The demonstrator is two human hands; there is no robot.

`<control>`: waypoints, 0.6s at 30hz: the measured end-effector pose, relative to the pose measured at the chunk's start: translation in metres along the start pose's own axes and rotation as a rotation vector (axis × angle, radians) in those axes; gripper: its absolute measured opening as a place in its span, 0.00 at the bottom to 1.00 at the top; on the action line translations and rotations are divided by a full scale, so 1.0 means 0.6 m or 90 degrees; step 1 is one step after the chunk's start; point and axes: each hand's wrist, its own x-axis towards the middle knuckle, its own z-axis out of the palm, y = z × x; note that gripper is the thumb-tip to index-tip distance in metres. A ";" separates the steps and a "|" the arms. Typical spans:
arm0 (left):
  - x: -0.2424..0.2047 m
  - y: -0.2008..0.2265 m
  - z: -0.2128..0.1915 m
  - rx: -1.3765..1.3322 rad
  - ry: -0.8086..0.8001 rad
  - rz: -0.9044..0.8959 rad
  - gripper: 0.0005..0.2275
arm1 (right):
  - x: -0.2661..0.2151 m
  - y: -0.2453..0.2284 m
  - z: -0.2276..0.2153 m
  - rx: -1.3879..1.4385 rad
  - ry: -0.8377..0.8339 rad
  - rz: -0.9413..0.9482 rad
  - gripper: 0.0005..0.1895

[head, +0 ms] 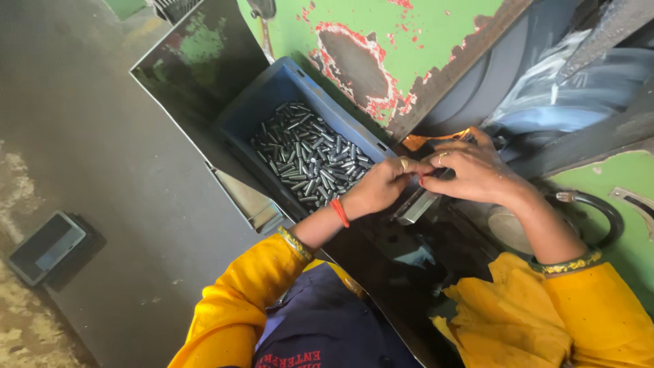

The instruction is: The person repeatedly picks small cylindrical metal parts from a blue bin and rubs them against a rotating grinding wheel. The person handles the parts one at a time, moving them between the bin and the wheel throughout the clip.

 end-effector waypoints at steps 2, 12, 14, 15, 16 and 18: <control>0.013 0.007 -0.030 0.055 0.018 0.023 0.13 | 0.001 -0.002 0.001 0.003 -0.017 0.019 0.17; -0.057 -0.053 -0.153 0.745 -0.201 -0.060 0.07 | 0.005 0.026 0.023 0.015 0.000 0.011 0.15; -0.072 -0.086 -0.148 0.784 -0.221 -0.086 0.06 | 0.006 0.028 0.024 0.030 -0.015 0.037 0.15; -0.079 -0.098 -0.148 0.768 -0.221 -0.094 0.05 | 0.006 0.027 0.026 0.032 -0.014 0.038 0.15; -0.082 -0.107 -0.147 0.752 -0.220 -0.098 0.05 | 0.007 0.027 0.026 0.031 -0.012 0.041 0.14; -0.079 -0.111 -0.152 0.745 -0.239 -0.090 0.06 | 0.008 0.028 0.027 0.041 0.002 0.032 0.14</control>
